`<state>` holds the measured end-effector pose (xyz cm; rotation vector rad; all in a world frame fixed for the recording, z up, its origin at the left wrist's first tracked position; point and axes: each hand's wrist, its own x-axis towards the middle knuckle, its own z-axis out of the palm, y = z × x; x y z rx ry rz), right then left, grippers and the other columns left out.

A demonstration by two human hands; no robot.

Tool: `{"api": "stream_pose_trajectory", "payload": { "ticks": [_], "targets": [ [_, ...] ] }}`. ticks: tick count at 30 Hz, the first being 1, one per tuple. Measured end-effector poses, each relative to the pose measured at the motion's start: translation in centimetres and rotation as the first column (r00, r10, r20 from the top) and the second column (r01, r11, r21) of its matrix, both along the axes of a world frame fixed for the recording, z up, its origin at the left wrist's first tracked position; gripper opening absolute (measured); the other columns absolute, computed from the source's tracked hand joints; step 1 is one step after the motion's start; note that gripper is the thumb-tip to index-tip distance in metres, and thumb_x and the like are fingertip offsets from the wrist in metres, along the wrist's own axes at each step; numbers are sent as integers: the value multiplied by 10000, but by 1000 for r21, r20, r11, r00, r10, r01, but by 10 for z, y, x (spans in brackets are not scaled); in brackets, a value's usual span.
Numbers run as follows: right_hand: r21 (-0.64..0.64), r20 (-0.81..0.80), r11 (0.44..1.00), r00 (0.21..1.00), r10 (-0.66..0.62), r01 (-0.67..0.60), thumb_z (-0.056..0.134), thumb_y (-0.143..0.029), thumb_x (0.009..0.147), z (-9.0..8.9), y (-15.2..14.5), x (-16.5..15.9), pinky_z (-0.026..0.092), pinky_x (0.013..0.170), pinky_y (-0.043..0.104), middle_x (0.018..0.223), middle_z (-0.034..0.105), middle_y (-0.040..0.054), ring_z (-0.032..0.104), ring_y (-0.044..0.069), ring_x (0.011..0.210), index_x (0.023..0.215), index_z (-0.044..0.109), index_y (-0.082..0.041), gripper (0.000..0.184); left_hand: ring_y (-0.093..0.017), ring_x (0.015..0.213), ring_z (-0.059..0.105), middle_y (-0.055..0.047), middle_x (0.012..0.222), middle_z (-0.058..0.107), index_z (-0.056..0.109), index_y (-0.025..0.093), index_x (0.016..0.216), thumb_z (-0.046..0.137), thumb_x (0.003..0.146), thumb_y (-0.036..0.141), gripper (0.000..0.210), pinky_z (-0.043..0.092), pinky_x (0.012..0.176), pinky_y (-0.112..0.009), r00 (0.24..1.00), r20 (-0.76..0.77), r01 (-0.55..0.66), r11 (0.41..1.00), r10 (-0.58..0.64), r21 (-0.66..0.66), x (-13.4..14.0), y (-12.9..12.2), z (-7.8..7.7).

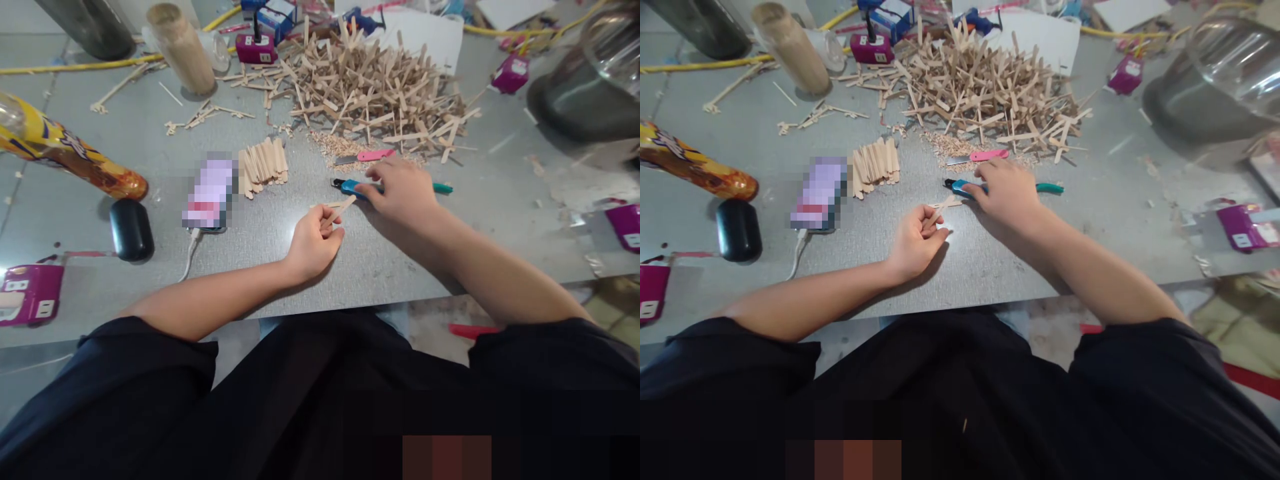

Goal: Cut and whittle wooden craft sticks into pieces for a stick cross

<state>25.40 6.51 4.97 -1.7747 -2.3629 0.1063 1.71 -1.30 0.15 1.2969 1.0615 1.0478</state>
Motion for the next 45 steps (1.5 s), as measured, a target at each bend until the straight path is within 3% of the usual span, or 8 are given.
{"api": "stream_pose_trajectory", "payload": {
  "ticks": [8,13,19,28,31,35,40,45],
  "targets": [
    [-24,-10,1000,1000,10,-10,597,-621,1146,-12,-34,96,431,1139,641,1523,701,278,586,498,1420,1466,724,-219,529,-107,546,317,86,654,392,638,263,945,749,1076,677,449,227,520,-283,982,190,-3,1000,8,-24,2,9,-10],
    [-26,-18,1000,1000,-18,17,536,-545,1144,-33,-50,106,383,1115,649,1532,655,281,540,499,1382,1563,674,-211,554,-101,529,297,109,639,369,651,271,1050,779,1096,614,369,228,516,-265,968,248,-43,999,42,-1,3,13,-15],
    [178,-90,972,986,-139,154,343,-555,1199,-35,-39,112,414,959,553,1311,738,290,608,414,1171,1277,757,-214,541,-101,511,288,114,621,345,565,279,948,761,1120,575,394,271,493,-260,942,328,-38,994,70,-104,1,22,-6],
    [59,-111,971,968,-224,232,304,-668,1188,-33,-31,115,335,816,487,1044,741,200,559,321,909,976,637,-288,548,-74,479,220,119,596,271,557,252,856,766,1055,461,356,223,525,-251,834,551,184,931,21,-314,-3,28,9],
    [33,-118,982,976,-183,188,398,-698,1157,-23,-45,122,362,859,519,1129,755,245,617,386,1040,1039,687,-279,523,-79,469,143,130,578,192,554,258,860,670,1045,379,250,239,523,-258,778,627,282,870,39,-405,-6,29,18],
    [-20,-33,995,994,-102,101,680,-710,1053,-17,-80,120,339,922,556,1451,687,307,565,500,1251,1407,721,-246,585,-84,462,113,120,584,154,528,257,832,576,1025,336,214,233,501,-265,759,648,335,818,59,-467,-12,31,30],
    [12,-13,980,980,-200,200,425,-651,1178,-25,-102,110,358,951,584,1356,664,309,559,489,1203,1402,707,-213,567,-82,452,73,110,573,124,507,248,774,444,1112,348,358,203,454,-247,748,659,365,781,78,-507,-15,35,37],
    [-184,-396,939,853,-341,290,515,-845,1130,-7,-94,101,507,884,541,1020,739,188,688,379,963,1099,689,-265,606,-66,407,79,114,561,143,490,236,759,344,1209,441,516,191,424,-239,697,706,458,682,122,-570,-18,38,42]
  ]
}}
